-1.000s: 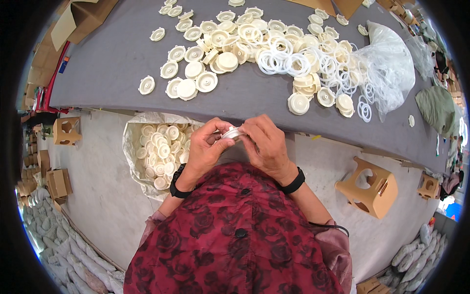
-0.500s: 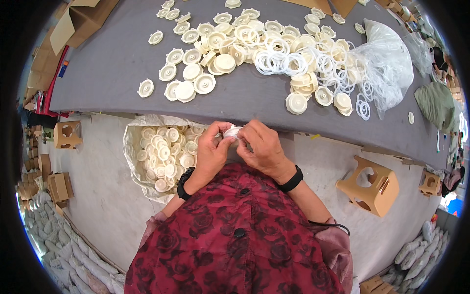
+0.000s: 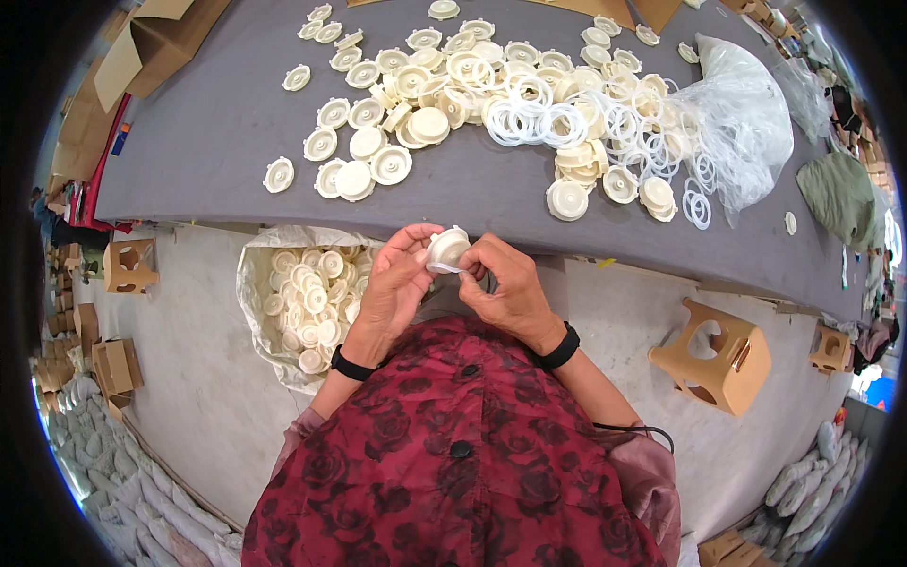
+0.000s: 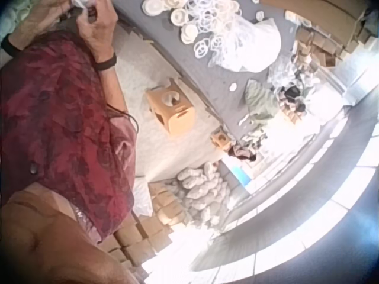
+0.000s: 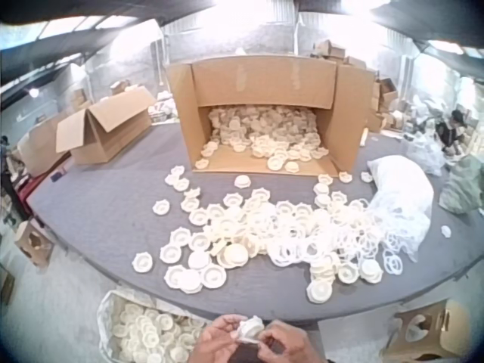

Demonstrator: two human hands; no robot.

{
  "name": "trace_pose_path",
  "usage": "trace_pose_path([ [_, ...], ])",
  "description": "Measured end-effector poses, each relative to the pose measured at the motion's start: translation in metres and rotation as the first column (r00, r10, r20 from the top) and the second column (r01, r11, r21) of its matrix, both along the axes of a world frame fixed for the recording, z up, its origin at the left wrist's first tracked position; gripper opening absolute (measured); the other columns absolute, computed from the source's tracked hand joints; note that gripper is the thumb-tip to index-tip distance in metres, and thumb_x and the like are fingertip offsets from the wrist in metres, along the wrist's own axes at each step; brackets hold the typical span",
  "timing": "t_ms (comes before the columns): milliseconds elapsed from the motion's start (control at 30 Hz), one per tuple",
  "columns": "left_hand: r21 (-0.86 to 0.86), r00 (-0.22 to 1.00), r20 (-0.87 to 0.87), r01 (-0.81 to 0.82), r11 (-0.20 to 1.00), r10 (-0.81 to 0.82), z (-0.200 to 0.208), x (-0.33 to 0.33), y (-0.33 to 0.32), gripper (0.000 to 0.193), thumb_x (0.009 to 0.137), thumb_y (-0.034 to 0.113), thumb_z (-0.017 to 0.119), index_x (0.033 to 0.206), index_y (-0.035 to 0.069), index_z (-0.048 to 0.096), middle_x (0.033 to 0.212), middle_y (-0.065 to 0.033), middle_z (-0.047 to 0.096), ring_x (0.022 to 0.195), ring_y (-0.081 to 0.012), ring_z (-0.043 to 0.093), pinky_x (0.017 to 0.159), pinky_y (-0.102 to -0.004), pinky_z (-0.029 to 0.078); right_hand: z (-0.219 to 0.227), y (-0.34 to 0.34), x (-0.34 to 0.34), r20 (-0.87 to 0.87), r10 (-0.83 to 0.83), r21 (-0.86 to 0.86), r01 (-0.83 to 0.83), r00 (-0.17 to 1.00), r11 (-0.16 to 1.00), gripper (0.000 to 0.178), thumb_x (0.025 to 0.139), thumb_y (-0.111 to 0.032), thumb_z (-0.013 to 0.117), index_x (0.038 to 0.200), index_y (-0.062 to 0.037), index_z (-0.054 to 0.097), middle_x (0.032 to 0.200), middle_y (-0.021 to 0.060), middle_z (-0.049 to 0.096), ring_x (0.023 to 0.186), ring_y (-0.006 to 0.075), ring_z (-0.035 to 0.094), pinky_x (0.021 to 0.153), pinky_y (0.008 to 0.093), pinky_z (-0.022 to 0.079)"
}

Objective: Assembling circular plastic parts by snapping rings onto caps.

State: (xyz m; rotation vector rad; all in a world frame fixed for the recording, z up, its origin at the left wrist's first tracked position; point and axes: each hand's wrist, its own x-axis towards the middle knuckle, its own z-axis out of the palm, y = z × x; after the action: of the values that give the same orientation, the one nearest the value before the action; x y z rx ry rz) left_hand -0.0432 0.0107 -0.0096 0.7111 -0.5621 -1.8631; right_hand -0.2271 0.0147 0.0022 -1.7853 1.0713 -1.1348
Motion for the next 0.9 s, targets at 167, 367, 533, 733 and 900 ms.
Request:
trace_pose_path([
  [167,-0.017,0.990,0.132,-0.046,0.999,0.047,-0.012,0.004,-0.001,0.022,0.091,-0.001,0.061,0.113,-0.001,0.058,0.106,-0.0083,0.066,0.096,-0.0141,0.063,0.089,-0.0279,0.050,0.008,-0.002,-0.006,-0.028,0.116,-0.039,-0.117,0.993,0.992,0.016,0.074,0.005,0.065,0.088,0.0001,0.058,0.077,0.0073,0.055,0.064,0.0177,0.056,0.061,0.0286,0.047],
  [367,0.117,0.994,0.028,-0.111,0.987,0.108,-0.018,0.007,-0.001,0.016,0.093,0.003,0.061,0.108,0.002,0.057,0.110,-0.0106,0.066,0.096,-0.0176,0.065,0.091,-0.0345,0.052,0.022,-0.014,-0.010,-0.003,-0.306,-0.216,0.298,0.952,0.930,0.018,0.073,0.008,0.066,0.087,-0.0015,0.060,0.078,0.0091,0.057,0.065,0.0210,0.057,0.060,0.0301,0.047],
  [533,0.201,0.989,-0.058,-0.122,0.972,0.137,-0.005,-0.011,-0.001,0.014,0.093,0.004,0.061,0.105,0.004,0.056,0.106,-0.0103,0.067,0.102,-0.0208,0.066,0.098,-0.0424,0.052,0.021,-0.022,0.005,-0.172,-0.359,-0.517,0.226,0.917,0.826,0.023,0.069,0.008,0.069,0.089,-0.0006,0.062,0.083,0.0108,0.058,0.072,0.0293,0.059,0.059,0.0362,0.049],
  [733,0.206,0.973,-0.156,-0.139,0.969,0.173,-0.001,-0.012,-0.002,0.016,0.094,0.004,0.062,0.108,0.005,0.055,0.106,-0.0077,0.066,0.100,-0.0184,0.065,0.098,-0.0405,0.051,0.010,-0.013,0.010,-0.306,-0.199,-0.522,0.011,0.931,0.853,0.025,0.068,0.002,0.069,0.092,0.0004,0.065,0.086,0.0084,0.056,0.073,0.0258,0.058,0.058,0.0353,0.048],
  [900,0.130,0.986,-0.076,-0.139,0.982,0.150,-0.014,-0.012,0.002,0.021,0.094,0.005,0.063,0.113,0.006,0.054,0.110,-0.0075,0.064,0.102,-0.0176,0.063,0.095,-0.0379,0.052,0.011,-0.013,0.008,-0.326,-0.157,-0.519,-0.037,0.932,0.854,0.026,0.067,0.002,0.071,0.093,-0.0012,0.066,0.087,0.0083,0.057,0.074,0.0255,0.058,0.059,0.0349,0.048],
])
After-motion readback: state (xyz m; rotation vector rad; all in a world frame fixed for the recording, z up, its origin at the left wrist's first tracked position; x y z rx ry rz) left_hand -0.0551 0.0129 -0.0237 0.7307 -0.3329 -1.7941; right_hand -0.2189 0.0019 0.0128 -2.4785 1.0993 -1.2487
